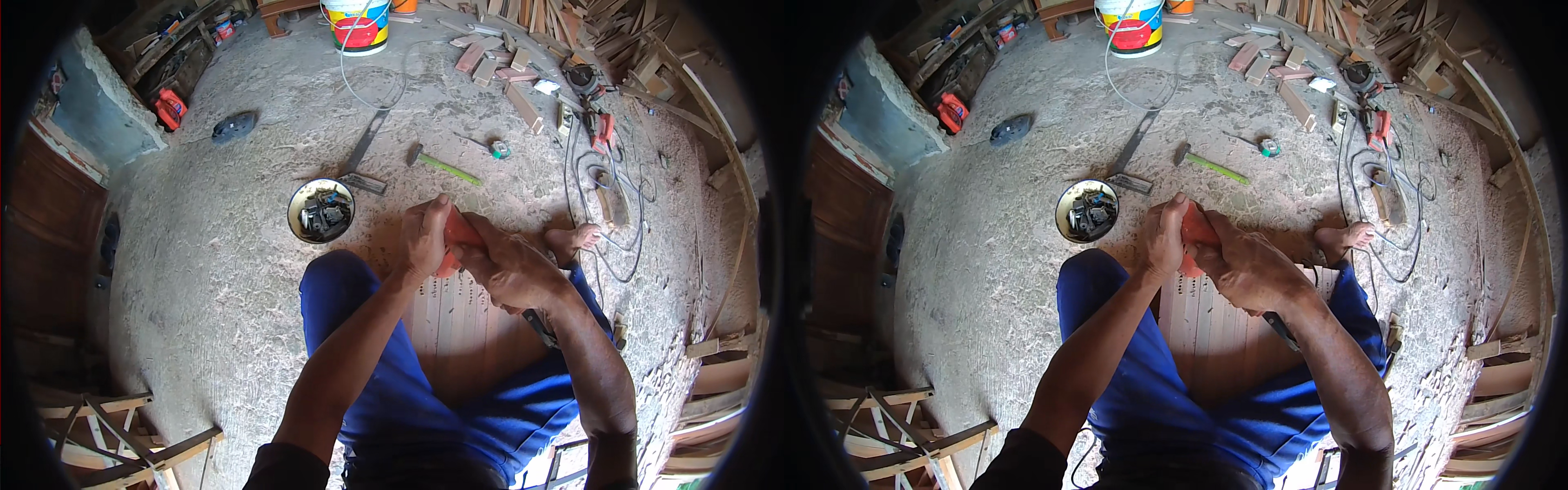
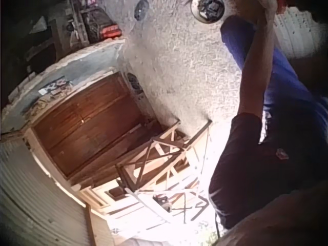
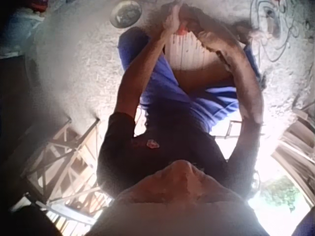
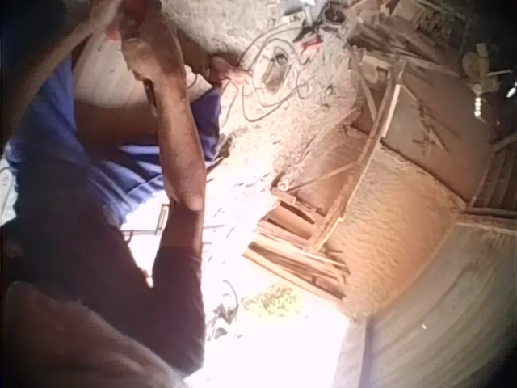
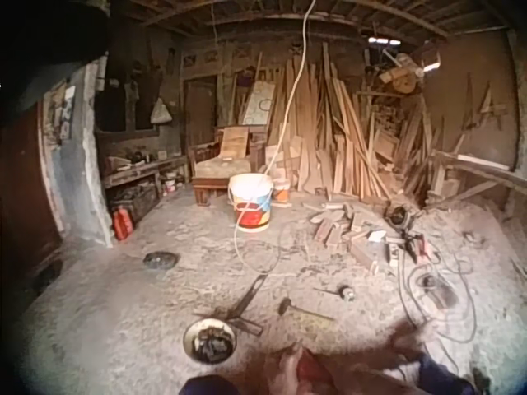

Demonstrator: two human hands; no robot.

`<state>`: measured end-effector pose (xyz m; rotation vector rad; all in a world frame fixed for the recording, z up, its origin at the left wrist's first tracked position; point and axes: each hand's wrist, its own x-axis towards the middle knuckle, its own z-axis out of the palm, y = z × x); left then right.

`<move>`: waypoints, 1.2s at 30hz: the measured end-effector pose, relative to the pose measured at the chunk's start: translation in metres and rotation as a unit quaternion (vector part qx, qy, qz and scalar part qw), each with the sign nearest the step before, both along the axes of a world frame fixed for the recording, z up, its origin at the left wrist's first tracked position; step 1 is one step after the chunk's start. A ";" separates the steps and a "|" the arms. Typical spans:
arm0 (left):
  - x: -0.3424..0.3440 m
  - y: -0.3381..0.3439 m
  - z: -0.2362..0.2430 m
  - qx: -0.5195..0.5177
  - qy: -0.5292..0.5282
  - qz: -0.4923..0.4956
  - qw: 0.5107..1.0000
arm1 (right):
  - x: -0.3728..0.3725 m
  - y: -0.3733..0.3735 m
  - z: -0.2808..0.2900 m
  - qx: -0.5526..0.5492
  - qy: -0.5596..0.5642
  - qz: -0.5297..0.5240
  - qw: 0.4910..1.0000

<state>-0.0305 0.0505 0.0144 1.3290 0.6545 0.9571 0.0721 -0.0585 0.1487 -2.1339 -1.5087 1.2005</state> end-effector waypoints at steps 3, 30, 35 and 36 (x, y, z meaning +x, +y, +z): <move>0.003 0.001 0.000 0.018 -0.003 0.018 1.000 | -0.001 0.001 0.002 -0.002 0.028 -0.016 0.999; 0.000 0.005 -0.013 0.115 0.055 0.035 0.991 | -0.005 0.004 -0.005 -0.021 0.040 -0.045 0.998; 0.003 0.007 -0.022 0.179 0.062 0.064 0.980 | -0.003 0.002 -0.018 -0.011 0.049 -0.067 0.996; 0.003 0.006 -0.022 0.160 0.066 0.056 0.983 | -0.002 0.002 -0.019 -0.013 0.049 -0.066 0.997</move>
